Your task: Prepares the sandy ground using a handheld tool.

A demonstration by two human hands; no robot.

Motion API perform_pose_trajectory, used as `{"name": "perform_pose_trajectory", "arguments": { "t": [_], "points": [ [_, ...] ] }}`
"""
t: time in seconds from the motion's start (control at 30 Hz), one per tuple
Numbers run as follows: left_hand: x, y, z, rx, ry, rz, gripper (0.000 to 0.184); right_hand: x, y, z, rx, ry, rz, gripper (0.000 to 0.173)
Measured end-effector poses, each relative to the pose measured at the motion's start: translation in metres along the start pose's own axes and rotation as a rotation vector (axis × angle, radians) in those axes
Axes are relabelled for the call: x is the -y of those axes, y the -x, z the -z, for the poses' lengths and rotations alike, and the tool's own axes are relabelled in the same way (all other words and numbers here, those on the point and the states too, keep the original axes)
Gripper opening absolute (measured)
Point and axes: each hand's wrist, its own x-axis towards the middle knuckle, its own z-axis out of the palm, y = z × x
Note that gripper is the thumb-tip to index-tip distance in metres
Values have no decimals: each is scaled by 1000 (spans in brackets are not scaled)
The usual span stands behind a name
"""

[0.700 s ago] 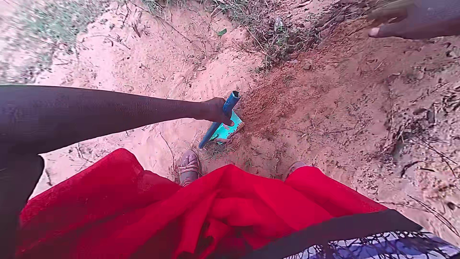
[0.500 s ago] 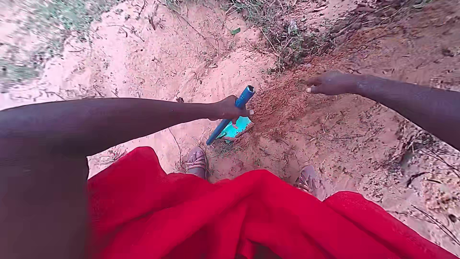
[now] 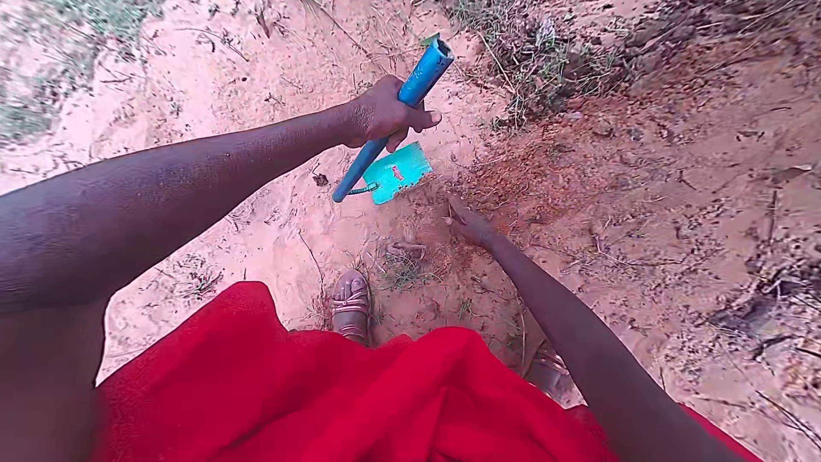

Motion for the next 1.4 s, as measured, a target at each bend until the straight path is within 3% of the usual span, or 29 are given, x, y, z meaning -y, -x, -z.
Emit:
{"name": "perform_pose_trajectory", "arguments": {
  "t": [0.17, 0.3, 0.5, 0.57, 0.7, 0.77, 0.87, 0.97, 1.07, 1.13, 1.27, 1.4],
  "points": [
    [45, -36, -9, 15, 16, 55, 27, -30, -16, 19, -105, 134, -80, 77],
    [52, -50, -16, 34, 45, 34, 22, -30, -17, 54, -110, 265, -151, 73],
    [57, -52, -17, 38, 125, 4, 20, -66, -2, 165, -255, 161, -284, 82],
    [59, -53, -18, 33, 133, 4, 19, -54, 11, 207, -389, 140, -338, 83],
    [60, -53, -18, 26, 148, 19, 20, -40, 43, 289, -867, 243, -452, 71],
    [59, -53, -20, 36, 147, 23, 20, -25, 46, 289, -899, 271, -425, 56],
    [56, -58, -24, 40, 143, 17, 19, -14, 10, 217, -758, 168, -139, 41],
    [52, -64, -30, 40, 148, 19, 20, 10, -31, 122, -330, 70, -37, 49],
    [48, -69, -36, 56, 159, 2, 20, -5, -65, 75, -158, 135, -72, 63],
    [50, -71, -36, 57, 165, -10, 20, -27, -73, 90, -153, 242, -151, 69],
    [52, -68, -33, 45, 164, -16, 20, -55, -46, 174, -274, 317, -353, 61],
    [55, -62, -30, 8, 155, -20, 19, -68, 7, 253, -780, 114, -377, 52]
  ]
}}
